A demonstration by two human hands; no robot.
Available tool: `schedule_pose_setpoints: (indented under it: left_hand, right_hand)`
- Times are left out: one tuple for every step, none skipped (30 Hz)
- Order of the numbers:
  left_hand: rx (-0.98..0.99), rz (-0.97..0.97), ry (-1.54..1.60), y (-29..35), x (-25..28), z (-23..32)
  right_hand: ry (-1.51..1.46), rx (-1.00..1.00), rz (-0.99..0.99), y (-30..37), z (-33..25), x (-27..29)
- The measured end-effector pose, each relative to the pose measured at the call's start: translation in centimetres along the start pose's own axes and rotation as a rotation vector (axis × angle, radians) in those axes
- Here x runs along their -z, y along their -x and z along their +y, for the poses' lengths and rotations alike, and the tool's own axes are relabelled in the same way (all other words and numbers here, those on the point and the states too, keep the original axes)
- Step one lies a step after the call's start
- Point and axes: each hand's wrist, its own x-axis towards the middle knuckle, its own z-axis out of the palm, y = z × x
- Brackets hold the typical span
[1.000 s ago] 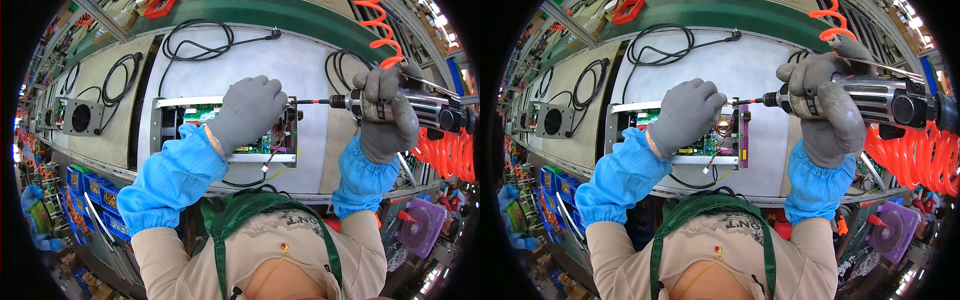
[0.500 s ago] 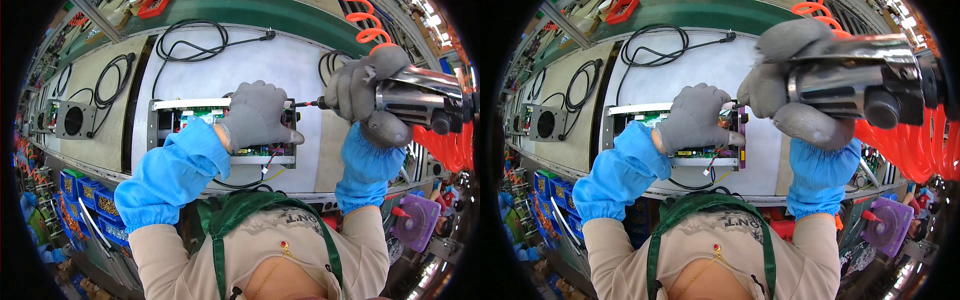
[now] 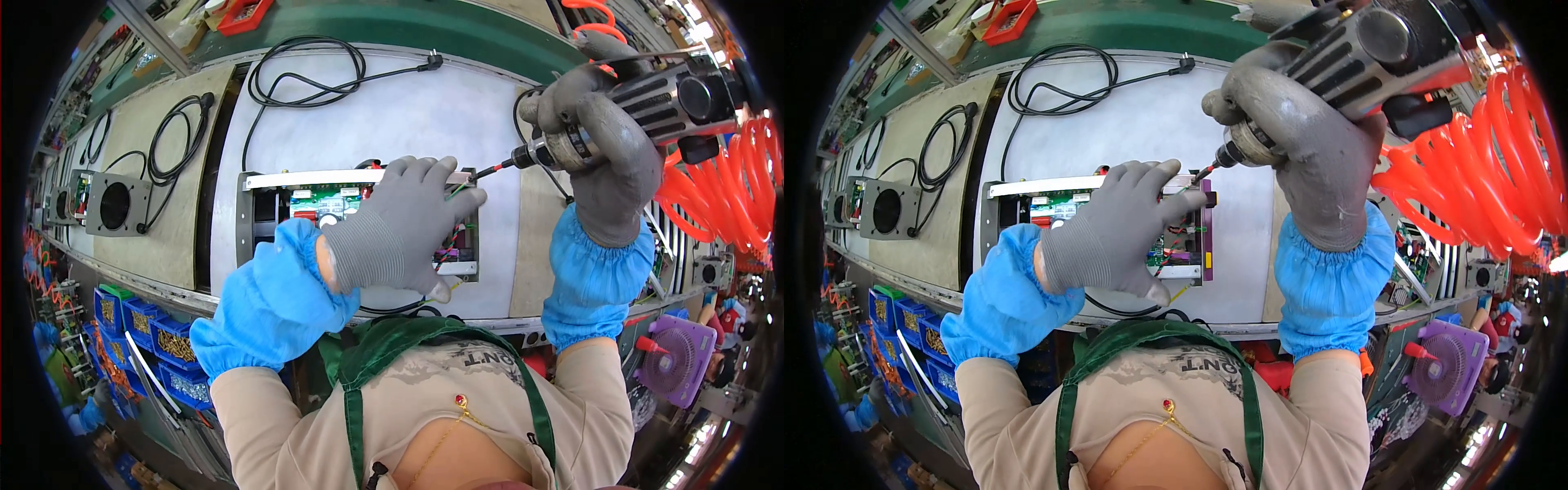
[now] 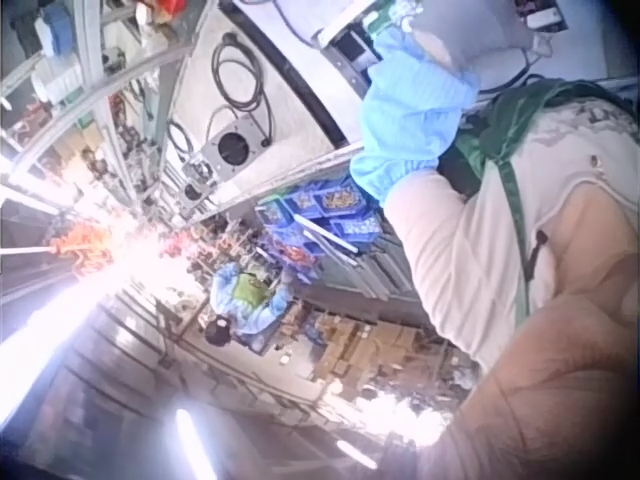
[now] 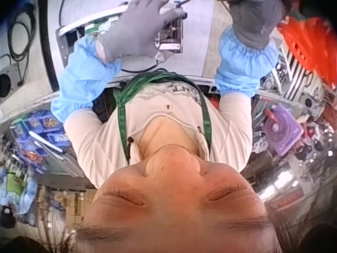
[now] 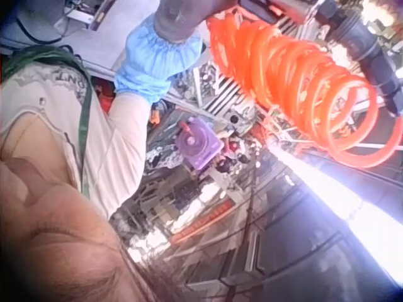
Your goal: Using a pneumatic screwdriver to fasten components inside an electronic chassis on an assembly line.
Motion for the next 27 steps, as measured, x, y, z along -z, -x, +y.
schedule_pose_setpoints:
  left_hand:
    - [-0.003,0.0,0.002,0.1,-0.2,0.4]
    - [0.032,0.016,-0.051,-0.1,-0.5,0.9]
    - [0.068,0.033,-0.103,-0.3,-0.6,1.3]
    - [0.068,0.037,-0.103,-0.6,-0.4,1.5]
    - [0.086,-0.033,-0.114,-0.8,-0.1,1.6]
    - [0.105,-0.103,-0.125,-0.9,0.2,1.7]
    - [0.107,-0.099,-0.124,-1.0,0.3,1.6]
    - [0.104,-0.129,-0.089,-1.1,0.4,1.6]
    - [0.1,-0.159,-0.053,-1.1,0.5,1.5]
    - [0.102,-0.156,-0.052,-1.1,0.4,1.5]
    - [0.101,-0.151,-0.056,-1.1,0.4,1.6]
    - [0.1,-0.145,-0.06,-1.1,0.3,1.6]
    - [0.102,-0.144,-0.059,-1.0,0.3,1.6]
    - [0.111,-0.148,-0.072,-1.1,0.3,1.6]
    - [0.119,-0.153,-0.086,-1.1,0.4,1.6]
    - [0.12,-0.15,-0.086,-1.1,0.4,1.6]
    - [0.112,-0.156,-0.074,-1.0,0.5,1.6]
    - [0.105,-0.162,-0.061,-1.0,0.6,1.6]
    - [0.106,-0.16,-0.063,-1.1,0.7,1.6]
    - [0.122,-0.194,-0.046,-1.2,0.9,1.6]
    - [0.139,-0.228,-0.029,-1.2,1.0,1.6]
    - [0.144,-0.227,-0.028,-1.1,0.7,1.4]
    - [0.092,-0.123,-0.042,-0.8,0.3,1.2]
    - [0.041,-0.019,-0.055,-0.6,0.1,1.0]
    - [0.045,-0.019,-0.054,-0.6,0.2,0.6]
    - [0.154,0.035,0.188,-0.8,0.7,0.1]
    - [0.263,0.089,0.431,-1.0,0.9,-0.2]
  right_hand:
    - [0.003,-0.001,0.003,0.0,0.0,-0.1]
    - [0.05,-0.019,-0.024,-0.3,-0.2,0.0]
    - [0.098,-0.038,-0.053,-0.5,-0.3,0.0]
    - [0.101,-0.037,-0.055,-0.6,-0.5,-0.1]
    - [0.157,-0.049,-0.067,-0.7,-0.7,-0.5]
    - [0.212,-0.06,-0.08,-0.8,-0.8,-0.9]
    - [0.268,-0.071,-0.092,-0.9,-0.9,-1.2]
    - [0.242,-0.082,-0.053,-0.8,-0.7,-1.3]
    - [0.243,-0.081,-0.056,-0.7,-0.8,-1.4]
    - [0.259,-0.105,-0.049,-0.5,-0.9,-1.4]
    - [0.272,-0.13,-0.042,-0.4,-1.0,-1.5]
    - [0.272,-0.131,-0.046,-0.3,-1.0,-1.8]
    - [0.308,-0.106,-0.046,-0.2,-0.9,-2.1]
    - [0.346,-0.079,-0.046,-0.2,-0.9,-2.4]
    - [0.347,-0.077,-0.048,-0.2,-0.9,-2.5]
    - [0.349,-0.098,-0.045,-0.2,-0.9,-2.6]
    - [0.35,-0.119,-0.04,-0.2,-0.9,-2.6]
    - [0.351,-0.116,-0.042,-0.1,-0.5,-2.5]
    - [0.269,-0.105,-0.026,-0.1,0.0,-2.2]
    - [0.186,-0.095,-0.014,-0.2,0.4,-2.1]
    - [0.184,-0.095,-0.019,-0.2,0.3,-2.2]
    - [0.23,-0.098,-0.03,-0.1,0.3,-2.3]
    - [0.276,-0.102,-0.04,0.0,0.1,-2.3]
    - [0.275,-0.102,-0.044,0.0,0.1,-2.4]
    - [0.295,-0.076,-0.011,0.1,0.1,-2.4]
    - [0.314,-0.051,0.024,0.2,0.2,-2.3]
    - [0.313,-0.053,0.024,0.2,0.3,-2.3]
